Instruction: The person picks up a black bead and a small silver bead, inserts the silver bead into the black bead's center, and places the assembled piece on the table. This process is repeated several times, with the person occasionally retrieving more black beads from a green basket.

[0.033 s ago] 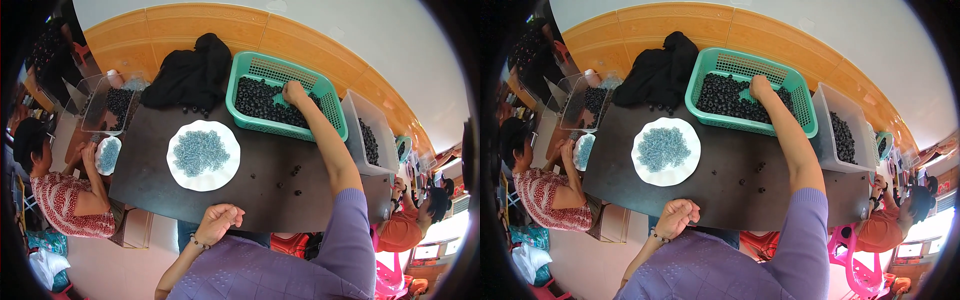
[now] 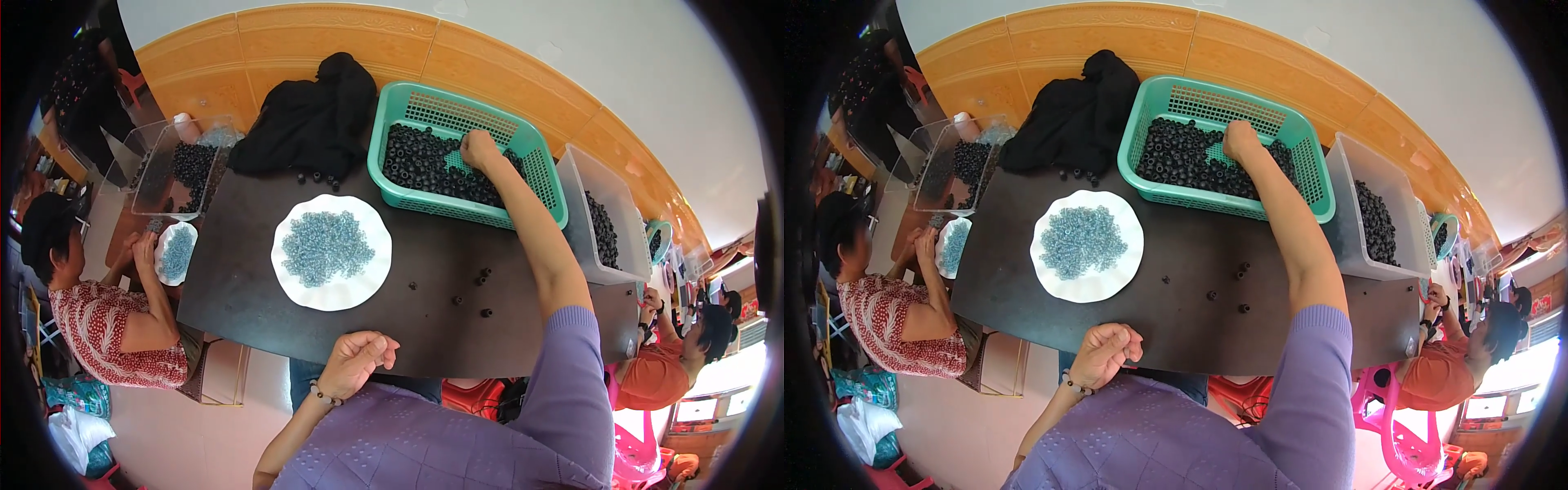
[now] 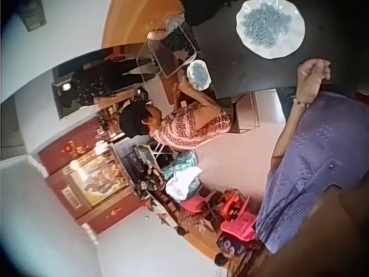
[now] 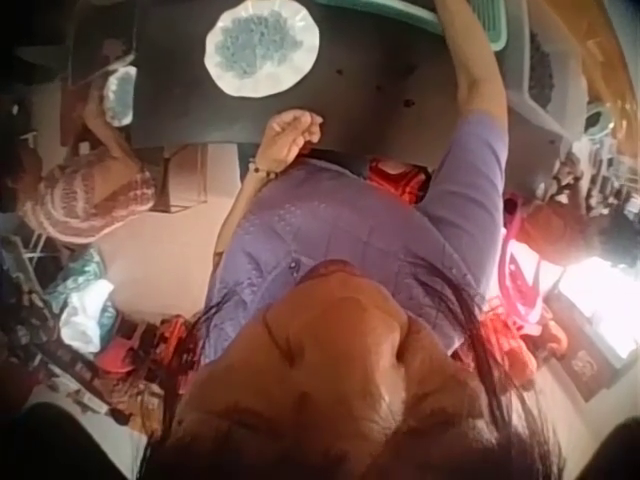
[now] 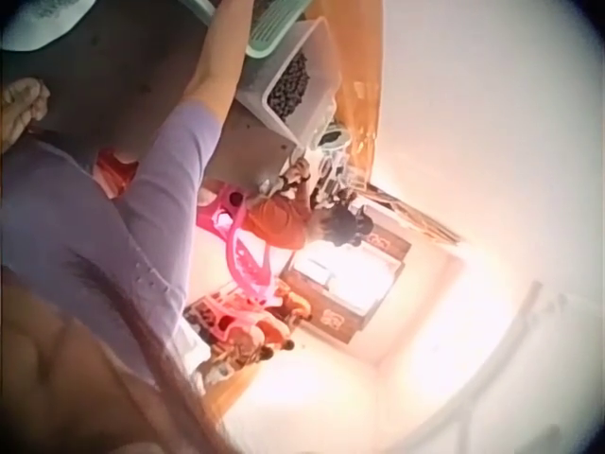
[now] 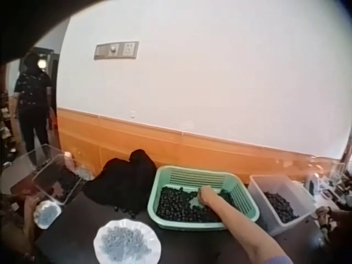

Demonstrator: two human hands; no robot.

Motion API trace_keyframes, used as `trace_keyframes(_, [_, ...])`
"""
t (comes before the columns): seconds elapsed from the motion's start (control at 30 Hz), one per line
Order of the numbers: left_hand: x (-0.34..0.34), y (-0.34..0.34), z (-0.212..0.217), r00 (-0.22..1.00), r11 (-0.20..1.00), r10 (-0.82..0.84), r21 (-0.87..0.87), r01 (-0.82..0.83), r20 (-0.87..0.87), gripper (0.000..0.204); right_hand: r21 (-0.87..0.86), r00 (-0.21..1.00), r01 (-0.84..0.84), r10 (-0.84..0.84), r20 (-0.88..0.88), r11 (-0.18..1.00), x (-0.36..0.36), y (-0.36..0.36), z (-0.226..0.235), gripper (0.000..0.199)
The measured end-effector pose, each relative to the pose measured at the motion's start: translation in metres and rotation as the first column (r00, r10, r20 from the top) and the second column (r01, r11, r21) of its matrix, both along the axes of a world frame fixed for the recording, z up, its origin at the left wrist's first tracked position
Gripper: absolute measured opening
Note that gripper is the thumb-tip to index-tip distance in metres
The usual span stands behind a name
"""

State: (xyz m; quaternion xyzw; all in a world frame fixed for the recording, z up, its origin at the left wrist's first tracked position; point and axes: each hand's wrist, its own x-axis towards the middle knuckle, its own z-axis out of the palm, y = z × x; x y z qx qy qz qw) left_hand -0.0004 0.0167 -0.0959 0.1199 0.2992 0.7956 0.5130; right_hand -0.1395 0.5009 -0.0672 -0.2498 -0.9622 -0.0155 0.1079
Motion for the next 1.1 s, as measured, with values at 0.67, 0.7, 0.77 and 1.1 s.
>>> trace_keyframes(0.67, [-0.004,0.006,0.004,0.996,0.99,-0.065,-0.13,0.058,-0.053,0.02,-0.483,0.924,-0.383,0.318,-0.214,0.787,0.193,-0.257,0.041,0.015])
trace_keyframes(0.7, [-0.004,0.006,0.004,0.996,0.988,-0.057,-0.147,0.047,-0.065,0.02,-0.466,0.926,-0.376,0.307,-0.218,0.801,0.193,-0.26,0.031,0.017])
trace_keyframes(0.77, [-0.003,0.005,0.005,0.996,0.985,-0.048,-0.167,0.034,-0.078,0.021,-0.451,0.928,-0.369,0.297,-0.224,0.813,0.195,-0.264,0.024,0.019])
trace_keyframes(1.1, [-0.003,0.005,0.007,0.993,0.973,-0.077,-0.223,0.055,-0.093,0.023,-0.652,0.976,-0.189,0.067,-0.207,0.734,0.22,-0.255,0.046,0.031])
